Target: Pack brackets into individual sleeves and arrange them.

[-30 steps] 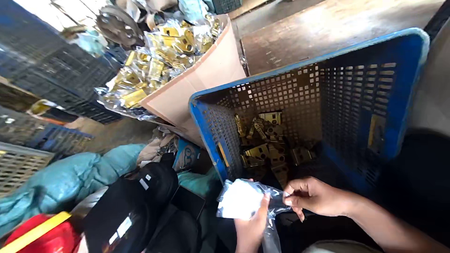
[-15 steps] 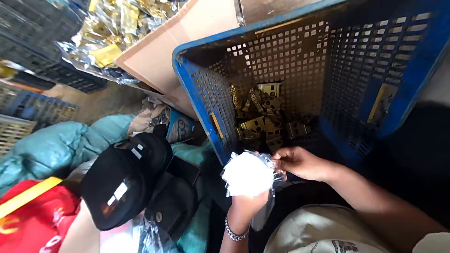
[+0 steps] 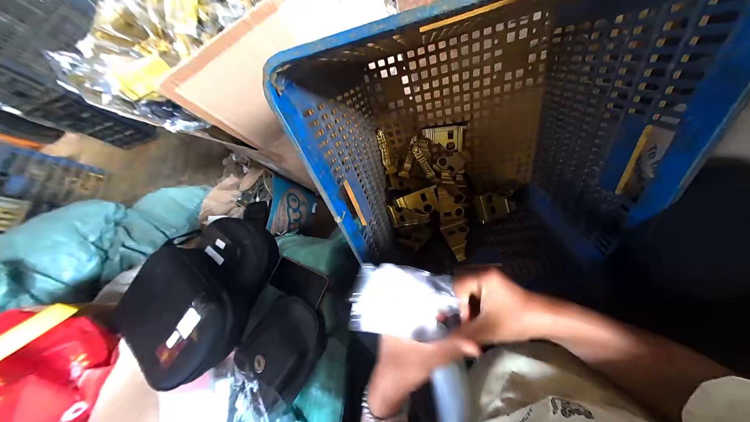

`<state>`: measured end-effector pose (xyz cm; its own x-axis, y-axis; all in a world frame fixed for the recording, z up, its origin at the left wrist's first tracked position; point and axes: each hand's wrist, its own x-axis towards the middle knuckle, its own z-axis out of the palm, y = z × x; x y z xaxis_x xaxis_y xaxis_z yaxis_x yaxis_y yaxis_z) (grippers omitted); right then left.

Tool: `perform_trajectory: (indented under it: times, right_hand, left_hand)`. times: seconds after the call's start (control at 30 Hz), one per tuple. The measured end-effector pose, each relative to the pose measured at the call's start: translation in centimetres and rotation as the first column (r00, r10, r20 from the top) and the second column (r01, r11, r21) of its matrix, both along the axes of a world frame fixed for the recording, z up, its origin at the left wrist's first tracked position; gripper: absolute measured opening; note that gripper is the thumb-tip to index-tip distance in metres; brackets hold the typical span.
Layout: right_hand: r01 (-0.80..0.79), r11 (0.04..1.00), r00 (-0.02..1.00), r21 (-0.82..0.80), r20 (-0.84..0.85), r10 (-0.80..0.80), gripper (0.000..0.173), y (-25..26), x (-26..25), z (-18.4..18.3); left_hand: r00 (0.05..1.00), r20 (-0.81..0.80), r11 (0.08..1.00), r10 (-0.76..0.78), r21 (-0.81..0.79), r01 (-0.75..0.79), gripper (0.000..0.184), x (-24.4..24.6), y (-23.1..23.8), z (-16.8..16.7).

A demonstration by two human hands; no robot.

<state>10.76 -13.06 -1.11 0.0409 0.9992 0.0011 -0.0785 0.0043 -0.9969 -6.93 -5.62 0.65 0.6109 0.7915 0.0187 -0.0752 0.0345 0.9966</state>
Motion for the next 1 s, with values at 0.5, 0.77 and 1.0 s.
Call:
perform_trajectory:
  times: [0.5, 0.77, 1.0]
  right_hand:
    - [0.478, 0.457, 0.877, -0.751, 0.440, -0.193, 0.098, 10.5, 6.4, -17.1]
    - [0.293, 0.657, 0.956, -0.694, 0.225, -0.188, 0.051, 8.1, 6.9, -11.8]
    - [0.078, 0.980, 0.920, -0.182, -0.365, -0.141, 0.060, -0.1, 8.6, -2.0]
  left_hand:
    - [0.874, 0.077, 0.795, 0.479, 0.385, -0.469, 0.033, -0.4, 3.2, -2.4]
    - [0.827, 0.027, 0.686, 0.562, 0.543, -0.484, 0.050, 0.0, 3.7, -2.2]
    - [0.867, 0.040, 0.703, 0.498, 0.567, -0.430, 0.047, 1.3, 3.2, -3.1]
